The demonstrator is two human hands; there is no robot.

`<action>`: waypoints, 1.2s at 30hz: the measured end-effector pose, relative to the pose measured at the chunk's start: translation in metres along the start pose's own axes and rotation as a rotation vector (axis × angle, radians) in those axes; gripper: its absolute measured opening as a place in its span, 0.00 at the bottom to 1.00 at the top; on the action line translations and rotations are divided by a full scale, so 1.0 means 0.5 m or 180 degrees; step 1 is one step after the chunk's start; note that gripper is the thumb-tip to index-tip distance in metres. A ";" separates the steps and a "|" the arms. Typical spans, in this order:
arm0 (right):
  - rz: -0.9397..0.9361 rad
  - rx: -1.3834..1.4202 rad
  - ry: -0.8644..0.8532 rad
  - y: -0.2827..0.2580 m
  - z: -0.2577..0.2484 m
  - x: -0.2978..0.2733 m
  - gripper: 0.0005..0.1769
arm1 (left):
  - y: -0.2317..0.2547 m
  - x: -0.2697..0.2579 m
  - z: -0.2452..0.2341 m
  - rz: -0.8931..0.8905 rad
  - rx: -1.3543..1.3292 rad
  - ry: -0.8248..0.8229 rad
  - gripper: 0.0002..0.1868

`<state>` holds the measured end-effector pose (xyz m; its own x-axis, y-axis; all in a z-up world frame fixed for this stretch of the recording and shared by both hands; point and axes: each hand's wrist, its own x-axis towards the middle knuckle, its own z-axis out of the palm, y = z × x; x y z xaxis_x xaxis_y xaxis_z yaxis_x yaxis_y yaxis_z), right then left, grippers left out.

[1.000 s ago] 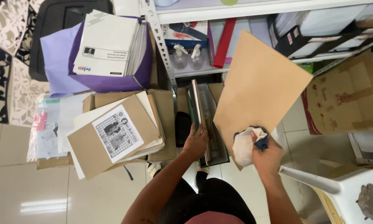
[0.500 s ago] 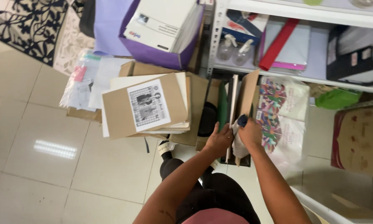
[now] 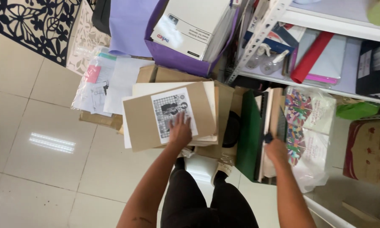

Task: The person wipes the covers of various folders and papers with a cloth. They pick up each item from a pile on the floor, wipe both sides, and place it into a green file organizer on a shelf.

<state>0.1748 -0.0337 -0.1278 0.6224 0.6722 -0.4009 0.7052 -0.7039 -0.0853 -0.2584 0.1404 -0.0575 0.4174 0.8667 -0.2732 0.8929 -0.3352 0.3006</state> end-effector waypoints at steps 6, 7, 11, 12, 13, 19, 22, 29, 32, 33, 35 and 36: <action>0.0245 -0.0202 0.0518 -0.103 -0.194 -0.106 0.44 | -0.268 0.141 0.022 -0.0473 -0.0041 0.0285 0.30; 0.0287 -0.0212 0.0487 -0.120 -0.193 -0.113 0.44 | -0.288 0.143 0.002 -0.0451 -0.0039 0.0237 0.30; 0.0435 -0.0625 0.0236 -0.134 -0.204 -0.078 0.37 | -0.361 0.182 -0.026 -0.0535 0.0028 0.0277 0.32; 0.0404 -0.0719 0.0231 -0.122 -0.205 -0.060 0.34 | -0.379 0.195 -0.020 -0.0427 0.0118 0.0479 0.33; 0.0416 -0.0712 0.0228 -0.127 -0.218 -0.049 0.34 | -0.384 0.201 -0.049 -0.0415 0.0124 0.0474 0.33; 0.0750 -0.0316 0.0104 -0.040 -0.124 -0.010 0.37 | -0.388 0.214 -0.101 -0.0318 0.0131 0.0296 0.32; 0.0629 -0.0016 0.0010 0.008 -0.048 0.028 0.34 | -0.382 0.207 -0.145 -0.0438 0.0037 0.0037 0.30; 0.0782 0.0067 0.0206 -0.213 -0.315 -0.131 0.34 | -0.413 0.218 -0.218 -0.0136 -0.0691 -0.0567 0.20; 0.0398 0.0563 0.0780 -0.280 -0.328 -0.174 0.29 | -0.429 0.200 -0.256 -0.0117 -0.1153 -0.0769 0.23; 0.0025 0.1080 0.1203 -0.286 -0.310 -0.173 0.26 | -0.443 0.195 -0.255 -0.0201 -0.1639 -0.0710 0.25; -0.0092 0.1285 0.1327 -0.404 -0.291 -0.181 0.24 | -0.469 0.170 -0.184 -0.0283 -0.1914 -0.0456 0.27; -0.0178 0.1497 0.1425 -0.465 -0.275 -0.188 0.21 | -0.489 0.151 -0.148 -0.0362 -0.2167 -0.0231 0.30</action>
<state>-0.0013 0.0983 0.0551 0.7420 0.6699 0.0261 0.5800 -0.6220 -0.5261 -0.4576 0.3150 -0.0839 0.3589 0.8479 -0.3902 0.6370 0.0831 0.7664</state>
